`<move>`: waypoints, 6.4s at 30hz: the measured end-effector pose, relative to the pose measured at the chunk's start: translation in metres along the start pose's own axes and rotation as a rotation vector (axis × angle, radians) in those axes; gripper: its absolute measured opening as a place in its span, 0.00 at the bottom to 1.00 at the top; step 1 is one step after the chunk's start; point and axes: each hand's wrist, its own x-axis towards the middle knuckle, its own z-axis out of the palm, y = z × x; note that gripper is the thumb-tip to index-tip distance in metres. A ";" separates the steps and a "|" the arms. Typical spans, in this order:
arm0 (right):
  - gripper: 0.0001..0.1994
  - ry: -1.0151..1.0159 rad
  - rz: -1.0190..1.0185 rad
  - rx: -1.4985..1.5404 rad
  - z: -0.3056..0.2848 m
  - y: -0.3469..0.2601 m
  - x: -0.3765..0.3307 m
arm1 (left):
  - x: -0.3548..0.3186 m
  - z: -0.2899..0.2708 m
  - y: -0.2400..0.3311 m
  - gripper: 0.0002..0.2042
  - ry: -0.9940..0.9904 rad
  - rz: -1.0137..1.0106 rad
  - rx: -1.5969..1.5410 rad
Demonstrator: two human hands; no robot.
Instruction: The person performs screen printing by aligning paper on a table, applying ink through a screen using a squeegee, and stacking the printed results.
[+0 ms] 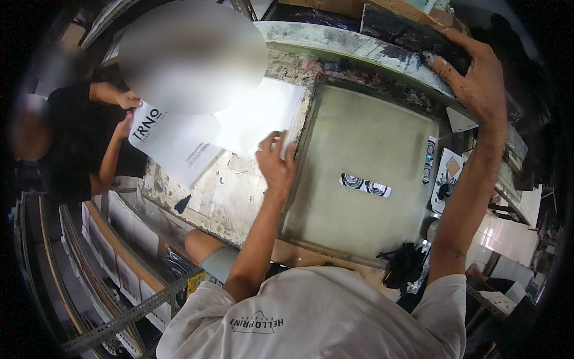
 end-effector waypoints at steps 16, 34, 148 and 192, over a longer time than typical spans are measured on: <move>0.28 0.134 -0.077 -0.113 0.007 0.007 0.002 | 0.054 -0.013 -0.004 0.08 -0.345 0.057 -0.324; 0.24 -0.041 -0.082 0.153 -0.029 -0.028 0.008 | -0.020 0.157 0.108 0.26 -0.811 0.545 -0.135; 0.29 0.154 -0.310 -0.080 0.000 -0.032 -0.018 | -0.052 0.052 -0.005 0.20 -0.179 -0.061 0.064; 0.32 0.077 -0.026 -0.111 0.002 0.003 -0.009 | -0.001 -0.091 -0.077 0.15 0.173 0.119 0.172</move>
